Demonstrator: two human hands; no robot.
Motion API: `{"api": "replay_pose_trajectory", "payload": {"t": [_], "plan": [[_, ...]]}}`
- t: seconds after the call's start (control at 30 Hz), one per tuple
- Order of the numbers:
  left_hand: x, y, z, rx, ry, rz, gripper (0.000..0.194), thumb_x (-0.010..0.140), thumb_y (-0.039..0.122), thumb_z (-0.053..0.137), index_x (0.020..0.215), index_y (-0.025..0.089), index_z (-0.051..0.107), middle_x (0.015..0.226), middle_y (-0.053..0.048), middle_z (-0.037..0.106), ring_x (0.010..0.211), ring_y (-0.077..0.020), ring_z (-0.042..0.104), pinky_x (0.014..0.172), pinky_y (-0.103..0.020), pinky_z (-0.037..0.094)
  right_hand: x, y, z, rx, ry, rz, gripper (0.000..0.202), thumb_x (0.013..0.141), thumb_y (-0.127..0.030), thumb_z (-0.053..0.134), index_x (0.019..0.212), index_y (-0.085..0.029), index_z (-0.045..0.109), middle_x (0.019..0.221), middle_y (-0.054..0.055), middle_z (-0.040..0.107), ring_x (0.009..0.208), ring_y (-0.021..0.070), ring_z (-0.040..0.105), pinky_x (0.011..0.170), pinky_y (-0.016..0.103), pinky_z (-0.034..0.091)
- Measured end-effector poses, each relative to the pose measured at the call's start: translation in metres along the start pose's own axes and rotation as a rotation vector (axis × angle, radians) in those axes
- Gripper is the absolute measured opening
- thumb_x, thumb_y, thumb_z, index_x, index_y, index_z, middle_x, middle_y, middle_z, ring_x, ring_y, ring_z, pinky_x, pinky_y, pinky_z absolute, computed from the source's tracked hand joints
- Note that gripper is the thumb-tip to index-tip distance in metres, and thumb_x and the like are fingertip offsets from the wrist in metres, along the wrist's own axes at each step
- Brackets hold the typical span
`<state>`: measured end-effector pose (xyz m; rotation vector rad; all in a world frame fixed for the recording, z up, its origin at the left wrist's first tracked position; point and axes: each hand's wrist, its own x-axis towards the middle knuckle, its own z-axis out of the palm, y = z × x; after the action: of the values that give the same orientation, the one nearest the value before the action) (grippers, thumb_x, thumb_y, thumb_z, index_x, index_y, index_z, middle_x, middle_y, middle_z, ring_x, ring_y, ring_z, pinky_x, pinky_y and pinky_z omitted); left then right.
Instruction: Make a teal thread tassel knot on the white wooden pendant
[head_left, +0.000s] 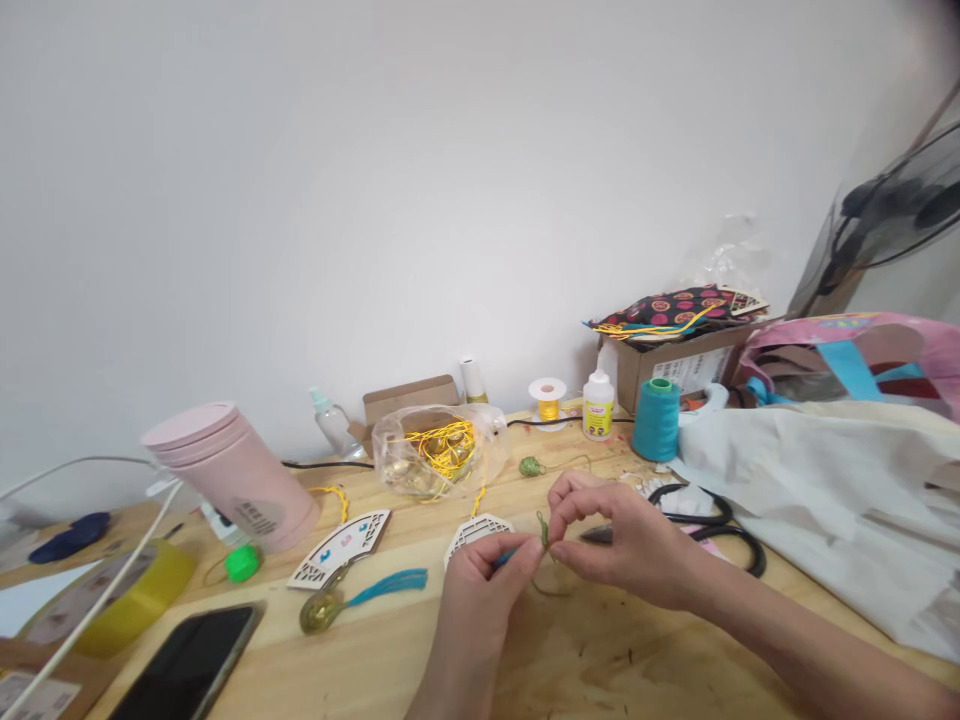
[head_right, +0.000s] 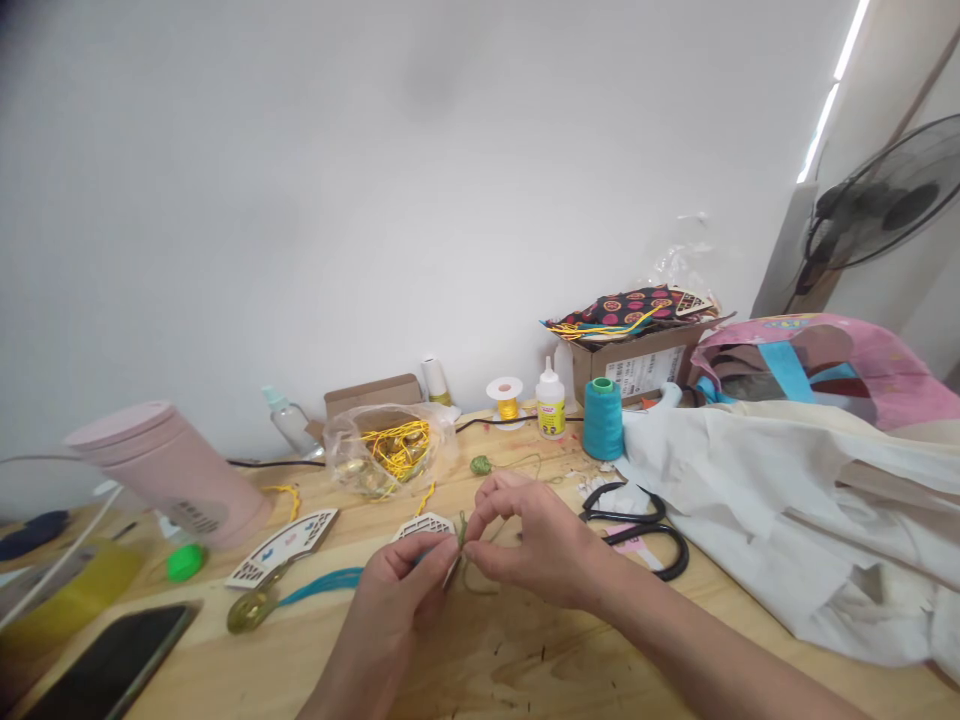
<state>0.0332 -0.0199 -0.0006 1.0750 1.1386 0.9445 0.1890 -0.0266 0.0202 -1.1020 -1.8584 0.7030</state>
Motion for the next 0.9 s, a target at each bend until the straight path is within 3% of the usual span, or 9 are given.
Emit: {"api": "replay_pose_trajectory", "payload": {"t": [0.17, 0.33, 0.47, 0.63, 0.9], "plan": [[-0.001, 0.003, 0.0, -0.074, -0.03, -0.001, 0.025, 0.057, 0.038, 0.069, 0.058, 0.014, 0.061, 0.042, 0.009, 0.031, 0.042, -0.0043, 0.019, 0.041, -0.021, 0.012, 0.002, -0.002, -0.006, -0.071, 0.022, -0.043, 0.008, 0.067, -0.011, 0.057, 0.068, -0.019, 0.059, 0.074, 0.0, 0.054, 0.073, 0.0129, 0.052, 0.066, 0.024, 0.04], [0.001, 0.003, -0.002, -0.247, -0.144, -0.057, 0.026, 0.056, 0.036, 0.072, 0.056, 0.016, 0.056, 0.039, 0.011, 0.025, 0.039, -0.0033, 0.014, 0.04, -0.02, 0.008, -0.002, -0.001, -0.048, -0.368, -0.086, 0.0, 0.008, 0.071, -0.015, 0.052, 0.066, -0.02, 0.055, 0.07, 0.0, 0.057, 0.069, 0.0149, 0.051, 0.063, 0.027, 0.039], [0.001, 0.002, -0.004, -0.321, -0.195, -0.074, 0.028, 0.053, 0.036, 0.074, 0.057, 0.016, 0.054, 0.038, 0.012, 0.025, 0.038, -0.0024, 0.014, 0.039, -0.02, 0.008, -0.034, 0.019, -0.075, -0.723, -0.175, 0.106, 0.011, 0.062, -0.009, 0.054, 0.065, -0.02, 0.054, 0.068, 0.003, 0.057, 0.066, 0.0185, 0.051, 0.055, 0.028, 0.036], [0.0, -0.001, -0.003, -0.302, -0.24, -0.082, 0.029, 0.052, 0.036, 0.074, 0.063, 0.015, 0.058, 0.037, 0.012, 0.025, 0.037, -0.0019, 0.014, 0.039, -0.019, 0.007, -0.069, 0.048, -0.077, -0.844, -0.2, 0.137, 0.01, 0.072, -0.01, 0.046, 0.073, -0.019, 0.051, 0.075, 0.006, 0.056, 0.067, 0.0187, 0.051, 0.059, 0.03, 0.038], [0.007, 0.0, -0.009, -0.281, -0.217, -0.053, 0.031, 0.055, 0.038, 0.073, 0.059, 0.015, 0.052, 0.04, 0.012, 0.023, 0.039, -0.0025, 0.012, 0.038, -0.019, 0.008, -0.054, 0.04, -0.076, -0.855, -0.269, 0.147, 0.015, 0.063, -0.007, 0.046, 0.073, -0.018, 0.045, 0.075, 0.005, 0.055, 0.066, 0.0171, 0.051, 0.057, 0.025, 0.037]]}}
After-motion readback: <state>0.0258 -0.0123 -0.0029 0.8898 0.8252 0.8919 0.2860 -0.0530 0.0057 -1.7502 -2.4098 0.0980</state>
